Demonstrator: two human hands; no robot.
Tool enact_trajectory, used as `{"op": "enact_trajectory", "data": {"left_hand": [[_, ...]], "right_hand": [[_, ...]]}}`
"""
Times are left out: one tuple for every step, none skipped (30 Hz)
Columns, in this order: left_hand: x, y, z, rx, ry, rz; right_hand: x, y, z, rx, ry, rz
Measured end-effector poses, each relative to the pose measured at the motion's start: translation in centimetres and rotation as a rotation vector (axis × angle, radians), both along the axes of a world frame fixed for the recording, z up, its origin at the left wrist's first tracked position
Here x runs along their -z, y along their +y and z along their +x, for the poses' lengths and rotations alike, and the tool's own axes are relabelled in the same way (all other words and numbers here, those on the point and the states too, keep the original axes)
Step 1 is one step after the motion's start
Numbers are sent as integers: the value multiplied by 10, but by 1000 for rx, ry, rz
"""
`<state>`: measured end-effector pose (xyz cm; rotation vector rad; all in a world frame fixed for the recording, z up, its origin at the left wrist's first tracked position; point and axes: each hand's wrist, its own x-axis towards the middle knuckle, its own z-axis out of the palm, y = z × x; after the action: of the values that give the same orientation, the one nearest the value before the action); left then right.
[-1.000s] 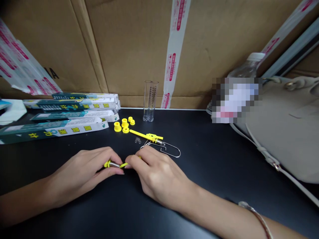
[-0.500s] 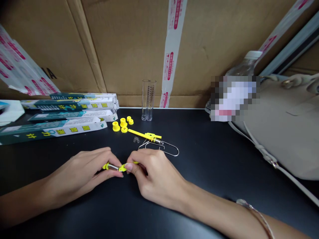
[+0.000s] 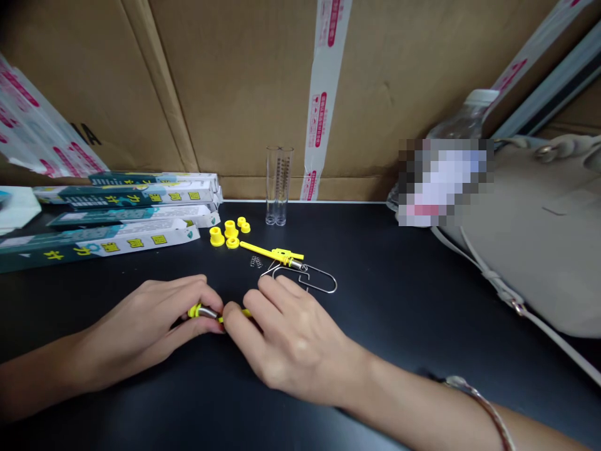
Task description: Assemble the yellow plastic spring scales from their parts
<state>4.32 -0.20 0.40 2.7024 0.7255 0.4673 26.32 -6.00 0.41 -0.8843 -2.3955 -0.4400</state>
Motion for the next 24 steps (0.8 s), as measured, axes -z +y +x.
{"op": "enact_trajectory", "data": {"left_hand": [[0, 0, 0, -3, -2, 8], [1, -1, 0, -6, -4, 16], [1, -1, 0, -8, -2, 23], [1, -2, 0, -7, 5, 29], [1, -2, 1, 0, 15, 33], [1, -3, 1, 8, 29, 36], [1, -3, 1, 18, 41, 38], [1, -3, 1, 27, 51, 41], [1, -3, 1, 34, 56, 43], [1, -4, 1, 36, 59, 46], [1, -4, 1, 33, 61, 51], [1, -4, 1, 31, 61, 59], [1, -4, 1, 31, 58, 69], [1, -4, 1, 33, 54, 78], [1, -4, 1, 36, 49, 82], [1, -4, 1, 39, 46, 79], [1, -4, 0, 40, 44, 69], [1, -4, 0, 36, 45, 54], [1, -4, 0, 32, 47, 40], [1, -4, 0, 26, 52, 27], [1, -4, 0, 22, 57, 20], [1, -4, 0, 19, 60, 15], [1, -4, 0, 16, 58, 15], [1, -5, 0, 15, 52, 17]], "right_hand": [[-1, -1, 0, 7, -4, -11], [-1, -1, -1, 12, -3, -35], [-2, -2, -1, 16, 8, -75], [-3, -2, -1, 21, 30, -134], [-3, -3, -1, 25, 58, -209], [-4, -3, -1, 30, 91, -299], [-4, -3, 0, 35, 128, -399], [-5, -3, 0, 40, 166, -502], [-6, -2, 1, 41, 203, -602], [-6, -2, 2, 41, 240, -692], [-7, -1, 2, 41, 275, -771], [-8, 0, 3, 45, 308, -835], [-8, 1, 3, 52, 335, -888], [-9, 1, 3, 60, 352, -932], [-9, 2, 3, 72, 364, -964], [-9, 2, 3, 83, 370, -986], [-9, 2, 3, 92, 373, -1000], [-9, 2, 3, 99, 374, -1007], [-9, 2, 3, 103, 375, -1010], [-8, 2, 4, 104, 378, -1011], [-8, 1, 4, 104, 380, -1014], [-8, 1, 4, 105, 384, -1019], [-8, 0, 4, 107, 391, -1023], [-8, 0, 4, 110, 399, -1028]]}}
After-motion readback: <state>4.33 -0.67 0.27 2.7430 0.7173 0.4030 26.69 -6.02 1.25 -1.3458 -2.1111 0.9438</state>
